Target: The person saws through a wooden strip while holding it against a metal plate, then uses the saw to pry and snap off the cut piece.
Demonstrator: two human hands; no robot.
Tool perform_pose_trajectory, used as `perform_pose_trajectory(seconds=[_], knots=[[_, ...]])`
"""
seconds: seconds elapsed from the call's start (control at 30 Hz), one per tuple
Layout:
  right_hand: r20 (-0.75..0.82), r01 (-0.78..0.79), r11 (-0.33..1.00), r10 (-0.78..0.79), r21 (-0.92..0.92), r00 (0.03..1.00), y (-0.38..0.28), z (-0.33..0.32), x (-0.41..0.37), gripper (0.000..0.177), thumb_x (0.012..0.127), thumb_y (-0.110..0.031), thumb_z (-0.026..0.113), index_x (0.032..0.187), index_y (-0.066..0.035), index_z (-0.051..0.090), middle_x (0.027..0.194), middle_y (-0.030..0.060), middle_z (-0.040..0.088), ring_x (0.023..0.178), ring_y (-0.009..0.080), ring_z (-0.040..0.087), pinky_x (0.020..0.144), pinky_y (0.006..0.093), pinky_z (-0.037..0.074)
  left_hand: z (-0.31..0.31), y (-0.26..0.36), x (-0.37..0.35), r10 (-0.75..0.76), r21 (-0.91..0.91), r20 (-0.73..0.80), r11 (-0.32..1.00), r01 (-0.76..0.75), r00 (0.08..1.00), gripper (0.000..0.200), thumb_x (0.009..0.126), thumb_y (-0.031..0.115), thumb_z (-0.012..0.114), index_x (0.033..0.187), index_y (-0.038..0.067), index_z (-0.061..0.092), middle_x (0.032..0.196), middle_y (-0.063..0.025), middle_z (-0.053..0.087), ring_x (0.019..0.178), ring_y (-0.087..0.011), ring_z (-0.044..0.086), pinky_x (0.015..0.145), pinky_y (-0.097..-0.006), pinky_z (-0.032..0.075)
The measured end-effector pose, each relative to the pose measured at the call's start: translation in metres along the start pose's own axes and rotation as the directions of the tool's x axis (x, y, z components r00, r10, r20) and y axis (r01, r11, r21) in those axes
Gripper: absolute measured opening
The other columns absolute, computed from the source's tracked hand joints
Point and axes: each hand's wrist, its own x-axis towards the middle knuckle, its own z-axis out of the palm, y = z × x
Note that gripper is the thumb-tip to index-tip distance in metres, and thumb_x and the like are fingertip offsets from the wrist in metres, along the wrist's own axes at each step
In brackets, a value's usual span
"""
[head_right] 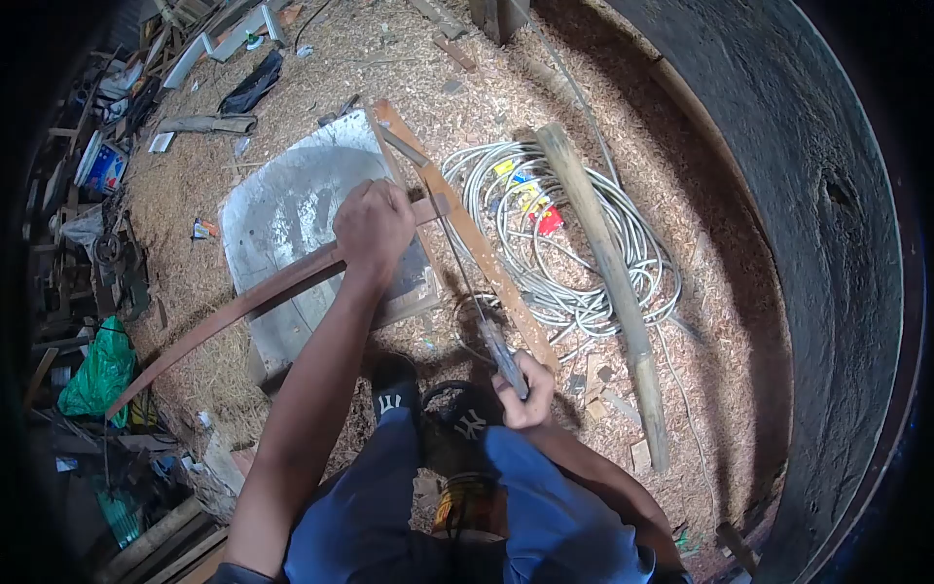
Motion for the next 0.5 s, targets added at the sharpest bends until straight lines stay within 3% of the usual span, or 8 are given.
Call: perform_pose_trajectory(seconds=[0.1, 0.17, 0.23, 0.3, 0.37, 0.5], knots=[[0.041, 0.03, 0.999, -0.032, 0.035, 0.999, -0.015, 0.021, 0.038, 0.013, 0.082, -0.007, 0.061, 0.074, -0.001, 0.052, 0.064, 0.0036, 0.049, 0.058, 0.0108, 0.045, 0.055, 0.0294, 0.037, 0.001, 0.0, 0.001, 0.003, 0.004, -0.014, 1.0, -0.002, 1.0, 0.026, 0.091, 0.02, 0.057, 0.078, 0.003, 0.073, 0.085, -0.0144, 0.072, 0.086, -0.0317, 0.07, 0.08, -0.043, 0.056], [-0.03, -0.042, 0.993, 0.045, 0.107, 0.999, -0.017, 0.033, 0.063, 0.017, 0.083, -0.008, 0.062, 0.073, -0.002, 0.049, 0.064, 0.0034, 0.046, 0.06, 0.0107, 0.043, 0.054, 0.0301, 0.035, 0.003, 0.0, -0.001, 0.003, -0.002, -0.032, 1.0, -0.003, 0.999, 0.026, 0.091, 0.02, 0.057, 0.078, 0.003, 0.073, 0.085, -0.0144, 0.072, 0.086, -0.0317, 0.07, 0.08, -0.043, 0.056], [-0.034, 0.013, 0.997, -0.011, 0.073, 0.999, -0.019, 0.031, 0.058, 0.017, 0.084, -0.007, 0.061, 0.074, -0.002, 0.048, 0.064, 0.0028, 0.044, 0.061, 0.0111, 0.042, 0.054, 0.0311, 0.034, 0.0, 0.0, 0.0, -0.005, 0.013, -0.008, 1.0, 0.005, 1.0, 0.026, 0.09, 0.02, 0.057, 0.078, 0.003, 0.073, 0.085, -0.0146, 0.073, 0.086, -0.0316, 0.07, 0.08, -0.0432, 0.056], [0.013, 0.081, 0.996, -0.082, 0.026, 0.997, -0.017, 0.014, 0.037, 0.014, 0.083, -0.007, 0.06, 0.074, -0.002, 0.051, 0.064, 0.0026, 0.048, 0.06, 0.0107, 0.045, 0.055, 0.0296, 0.036, -0.001, 0.001, 0.003, -0.016, 0.015, 0.012, 1.0, 0.016, 1.0, 0.026, 0.09, 0.02, 0.057, 0.078, 0.003, 0.073, 0.086, -0.0148, 0.073, 0.087, -0.0316, 0.07, 0.08, -0.0431, 0.056], [0.017, 0.049, 0.998, -0.05, 0.027, 0.999, -0.001, 0.0, 0.003, 0.007, 0.081, -0.007, 0.059, 0.077, -0.002, 0.058, 0.066, 0.0038, 0.058, 0.058, 0.0096, 0.051, 0.056, 0.0264, 0.041, -0.001, 0.0, 0.003, -0.035, 0.021, 0.05, 0.999, 0.034, 0.998, 0.026, 0.09, 0.02, 0.057, 0.078, 0.003, 0.073, 0.086, -0.015, 0.073, 0.088, -0.0315, 0.071, 0.081, -0.043, 0.056], [0.022, 0.047, 0.998, -0.048, 0.034, 0.999, -0.01, 0.01, 0.021, 0.013, 0.083, -0.007, 0.061, 0.074, -0.003, 0.053, 0.061, 0.002, 0.048, 0.056, 0.0098, 0.045, 0.053, 0.0292, 0.036, 0.002, -0.001, 0.0, -0.003, 0.018, -0.001, 1.0, 0.003, 1.0, 0.028, 0.091, 0.02, 0.056, 0.078, 0.003, 0.073, 0.087, -0.0158, 0.073, 0.086, -0.032, 0.071, 0.079, -0.043, 0.057]])
